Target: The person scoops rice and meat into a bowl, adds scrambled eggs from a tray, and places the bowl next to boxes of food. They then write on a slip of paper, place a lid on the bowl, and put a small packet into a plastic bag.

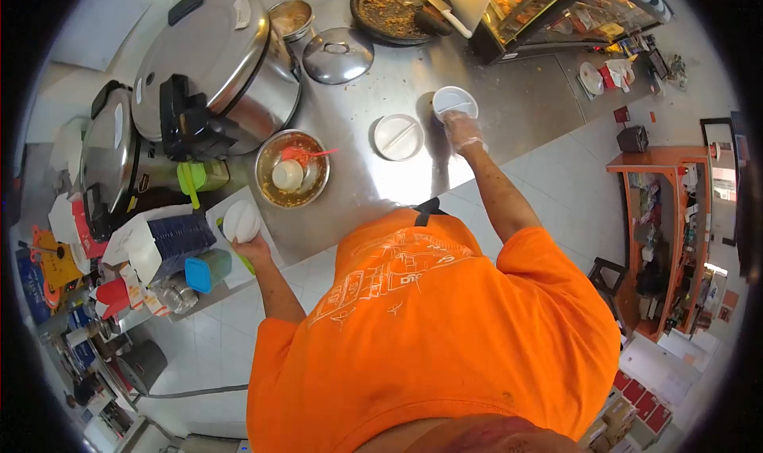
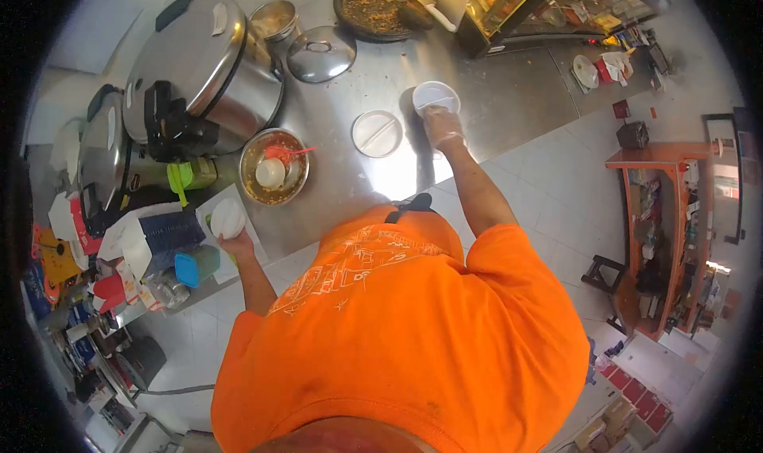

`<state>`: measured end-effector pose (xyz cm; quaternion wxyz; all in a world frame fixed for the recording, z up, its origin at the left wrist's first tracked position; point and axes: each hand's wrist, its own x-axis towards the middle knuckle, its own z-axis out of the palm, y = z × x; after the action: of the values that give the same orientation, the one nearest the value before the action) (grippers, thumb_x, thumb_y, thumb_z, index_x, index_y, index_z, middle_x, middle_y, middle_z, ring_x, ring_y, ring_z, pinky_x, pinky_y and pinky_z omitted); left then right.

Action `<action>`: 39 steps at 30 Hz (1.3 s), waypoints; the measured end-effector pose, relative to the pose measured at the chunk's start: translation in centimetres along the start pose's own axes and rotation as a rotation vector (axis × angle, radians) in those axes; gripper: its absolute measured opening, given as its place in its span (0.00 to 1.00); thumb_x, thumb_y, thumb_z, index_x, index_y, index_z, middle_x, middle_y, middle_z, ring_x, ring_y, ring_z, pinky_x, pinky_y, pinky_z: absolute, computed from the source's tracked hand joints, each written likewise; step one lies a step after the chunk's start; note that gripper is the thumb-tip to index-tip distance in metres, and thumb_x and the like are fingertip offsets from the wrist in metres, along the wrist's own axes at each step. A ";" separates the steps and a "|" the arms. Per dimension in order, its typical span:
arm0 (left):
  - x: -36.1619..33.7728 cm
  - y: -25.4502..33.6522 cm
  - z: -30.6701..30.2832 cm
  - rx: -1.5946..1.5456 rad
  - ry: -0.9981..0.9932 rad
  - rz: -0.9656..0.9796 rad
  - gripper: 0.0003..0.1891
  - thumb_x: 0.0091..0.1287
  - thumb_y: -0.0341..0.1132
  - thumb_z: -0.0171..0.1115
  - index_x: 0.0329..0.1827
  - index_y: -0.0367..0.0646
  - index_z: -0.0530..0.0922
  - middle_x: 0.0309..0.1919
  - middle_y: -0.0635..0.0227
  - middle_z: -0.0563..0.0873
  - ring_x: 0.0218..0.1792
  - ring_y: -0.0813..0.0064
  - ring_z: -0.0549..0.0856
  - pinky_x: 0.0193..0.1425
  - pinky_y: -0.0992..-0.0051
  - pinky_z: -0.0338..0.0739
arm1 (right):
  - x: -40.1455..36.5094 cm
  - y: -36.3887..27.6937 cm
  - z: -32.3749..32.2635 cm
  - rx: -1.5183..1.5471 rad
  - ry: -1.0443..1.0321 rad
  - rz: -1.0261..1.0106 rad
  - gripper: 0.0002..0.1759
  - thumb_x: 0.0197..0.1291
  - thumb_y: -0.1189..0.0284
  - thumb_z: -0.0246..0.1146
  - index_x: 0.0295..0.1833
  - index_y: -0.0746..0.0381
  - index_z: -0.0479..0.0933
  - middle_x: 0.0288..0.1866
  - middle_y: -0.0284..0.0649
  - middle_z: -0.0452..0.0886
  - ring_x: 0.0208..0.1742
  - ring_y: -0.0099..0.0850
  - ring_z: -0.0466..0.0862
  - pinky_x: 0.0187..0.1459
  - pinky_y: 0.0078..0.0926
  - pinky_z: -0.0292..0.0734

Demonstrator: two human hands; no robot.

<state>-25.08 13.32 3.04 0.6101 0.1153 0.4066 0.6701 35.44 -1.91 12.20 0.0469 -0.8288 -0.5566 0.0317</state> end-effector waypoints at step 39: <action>-44.0 -63.6 49.7 0.844 -0.644 -0.515 0.13 0.69 0.25 0.46 0.55 0.32 0.61 0.46 0.45 0.77 0.39 0.53 0.87 0.41 0.62 0.88 | -0.6 61.8 -3.7 0.350 0.178 0.349 0.13 0.61 0.64 0.56 0.41 0.60 0.82 0.44 0.50 0.83 0.50 0.46 0.81 0.52 0.41 0.75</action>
<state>63.40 -11.48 6.37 0.7473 0.4433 0.4475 0.2118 92.40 -25.90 8.87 0.2321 -0.8912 -0.3848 0.0623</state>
